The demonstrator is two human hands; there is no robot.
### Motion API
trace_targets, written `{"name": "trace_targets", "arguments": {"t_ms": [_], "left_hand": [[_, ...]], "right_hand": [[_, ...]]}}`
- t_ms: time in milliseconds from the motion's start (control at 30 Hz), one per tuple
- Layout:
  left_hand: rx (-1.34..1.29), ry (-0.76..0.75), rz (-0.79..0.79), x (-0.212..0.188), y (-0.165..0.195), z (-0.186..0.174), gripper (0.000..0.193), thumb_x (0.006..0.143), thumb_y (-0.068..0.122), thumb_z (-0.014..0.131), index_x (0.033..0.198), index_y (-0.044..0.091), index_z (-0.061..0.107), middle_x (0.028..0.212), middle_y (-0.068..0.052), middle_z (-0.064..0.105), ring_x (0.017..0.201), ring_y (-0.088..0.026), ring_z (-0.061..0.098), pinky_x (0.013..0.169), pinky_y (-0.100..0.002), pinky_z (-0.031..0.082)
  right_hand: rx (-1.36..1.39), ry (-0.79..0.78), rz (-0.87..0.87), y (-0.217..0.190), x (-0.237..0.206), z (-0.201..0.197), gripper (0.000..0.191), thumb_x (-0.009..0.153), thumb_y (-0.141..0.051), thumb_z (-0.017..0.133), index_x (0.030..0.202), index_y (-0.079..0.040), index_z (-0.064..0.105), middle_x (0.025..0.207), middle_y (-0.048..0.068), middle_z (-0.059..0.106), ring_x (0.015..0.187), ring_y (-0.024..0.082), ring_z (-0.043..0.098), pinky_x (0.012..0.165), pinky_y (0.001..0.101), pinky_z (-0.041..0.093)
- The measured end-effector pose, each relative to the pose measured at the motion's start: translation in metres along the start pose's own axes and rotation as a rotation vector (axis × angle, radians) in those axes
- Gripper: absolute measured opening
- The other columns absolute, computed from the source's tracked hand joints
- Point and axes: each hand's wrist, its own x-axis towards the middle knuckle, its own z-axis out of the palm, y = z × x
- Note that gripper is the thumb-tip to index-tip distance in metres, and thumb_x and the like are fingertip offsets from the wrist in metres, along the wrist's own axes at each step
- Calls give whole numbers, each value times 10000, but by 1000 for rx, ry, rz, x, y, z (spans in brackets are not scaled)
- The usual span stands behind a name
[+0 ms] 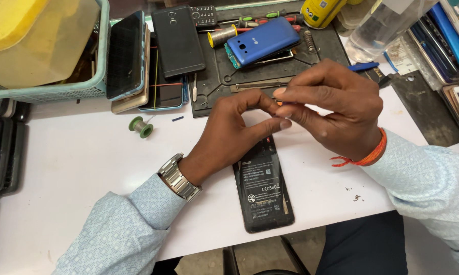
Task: The person uses a purple precision screwdriver to remove screws from the back of a black smartphone. They then use a prying tool to lift and remove the back cover, exposing the internal components.
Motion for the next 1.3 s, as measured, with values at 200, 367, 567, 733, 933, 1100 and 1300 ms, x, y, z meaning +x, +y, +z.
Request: {"name": "trace_targets", "arguments": {"t_ms": [200,367,567,733,933,1100,1300], "left_hand": [[-162,-60,54,-2,-4,-1,229,1063,191,633,1222,44,708,1141,-48,770,1094,-143,739,988,-313,588],[-66,4,11,1,-5,-4,204,958,170,747,1114,39,738,1071,-50,772,1013,-155,747,920,-314,613],[10,59,122,0,-6,-6,182,899,167,833,1008,53,742,1010,-50,768,988,-162,741,944,-331,589],[-3,37,107,-3,-9,-6,209,949,181,779,1106,48,741,1074,-73,761,1037,-185,723,951,-341,571],[-1,18,107,-3,-9,-6,217,998,184,730,1176,60,734,1126,-74,761,1075,-186,720,970,-341,564],[32,31,104,-1,-9,-9,197,912,197,813,1039,66,740,1041,-45,763,1015,-167,725,948,-330,579],[11,41,144,-2,-9,-10,216,921,207,814,1051,57,730,1055,-51,745,1032,-173,719,964,-336,581]], "right_hand": [[-92,-19,-58,1,7,-1,222,956,2,733,1173,11,690,1131,124,743,1044,249,724,885,353,582],[-35,-7,-60,-2,9,1,282,913,-103,767,1162,-4,678,1142,135,732,1028,228,708,835,323,579],[-63,28,-5,-1,2,4,340,894,-121,862,1182,-19,713,1037,153,714,853,160,704,671,242,562],[90,2,35,-3,4,7,259,1026,-66,723,1257,4,632,1121,159,730,985,211,764,838,285,649],[44,-54,13,-3,13,5,260,1013,-68,658,1250,33,621,1190,203,704,1088,242,723,888,331,628],[-101,15,9,3,5,7,422,788,-155,901,1118,40,724,1015,205,705,870,216,696,701,306,569],[37,36,32,8,-1,8,299,956,-70,841,1199,18,689,1058,154,740,927,182,748,755,244,594]]}}
